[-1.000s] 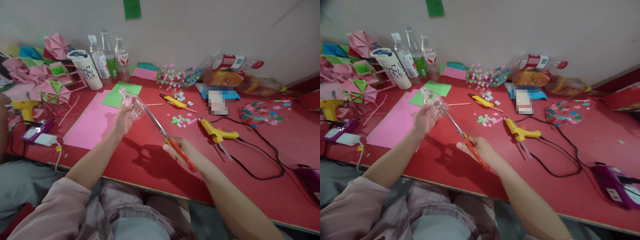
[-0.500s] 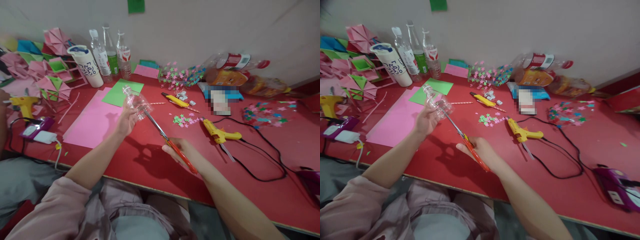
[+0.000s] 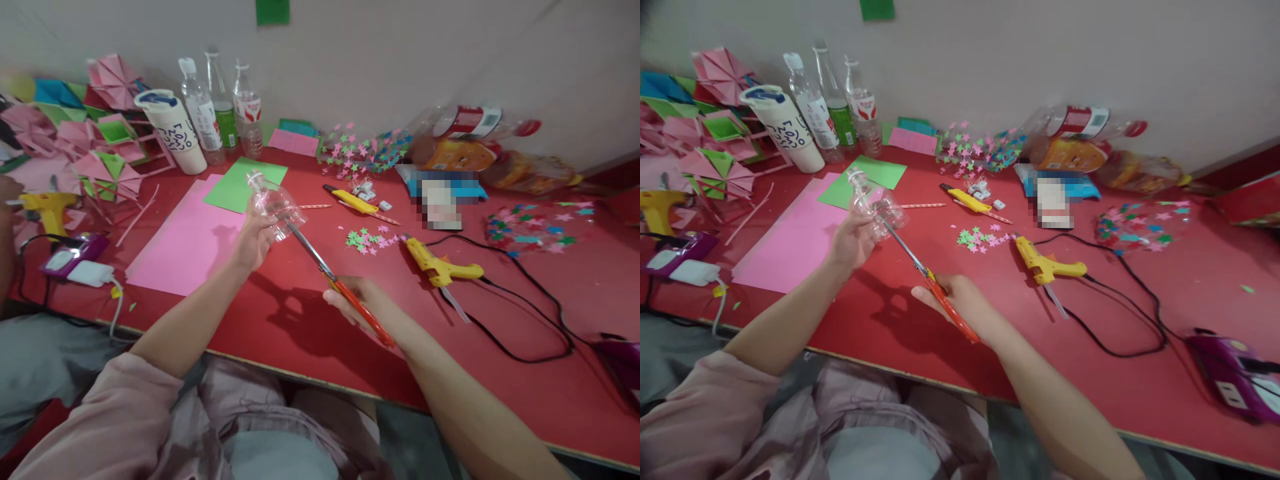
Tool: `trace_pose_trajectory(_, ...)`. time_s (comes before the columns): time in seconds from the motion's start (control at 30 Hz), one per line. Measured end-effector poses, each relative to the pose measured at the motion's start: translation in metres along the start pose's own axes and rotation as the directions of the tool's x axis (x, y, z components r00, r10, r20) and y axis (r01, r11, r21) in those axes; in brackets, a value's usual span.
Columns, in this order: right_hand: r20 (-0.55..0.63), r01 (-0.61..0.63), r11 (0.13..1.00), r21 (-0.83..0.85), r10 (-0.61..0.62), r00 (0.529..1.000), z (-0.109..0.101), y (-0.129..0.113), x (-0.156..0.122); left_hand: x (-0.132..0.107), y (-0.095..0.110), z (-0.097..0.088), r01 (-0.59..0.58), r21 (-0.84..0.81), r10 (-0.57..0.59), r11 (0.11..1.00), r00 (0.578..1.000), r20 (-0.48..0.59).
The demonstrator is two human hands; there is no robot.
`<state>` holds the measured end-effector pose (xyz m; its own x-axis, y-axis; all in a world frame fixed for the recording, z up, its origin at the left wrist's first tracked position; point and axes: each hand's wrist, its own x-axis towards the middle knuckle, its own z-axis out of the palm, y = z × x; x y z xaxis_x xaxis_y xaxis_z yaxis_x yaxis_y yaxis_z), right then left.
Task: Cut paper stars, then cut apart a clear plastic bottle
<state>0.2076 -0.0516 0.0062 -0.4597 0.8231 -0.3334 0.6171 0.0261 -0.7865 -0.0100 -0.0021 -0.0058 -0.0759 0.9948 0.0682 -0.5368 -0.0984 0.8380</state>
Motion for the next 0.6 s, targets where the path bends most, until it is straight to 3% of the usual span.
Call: trace_pose_trajectory(0.6, 0.004, -0.041, 0.995, 0.087, 0.04, 0.999, 0.0055, -0.0059, -0.0025, 0.0012, -0.0026, -0.0018, -0.049, -0.059, 0.049, 0.997, 0.999, 0.006)
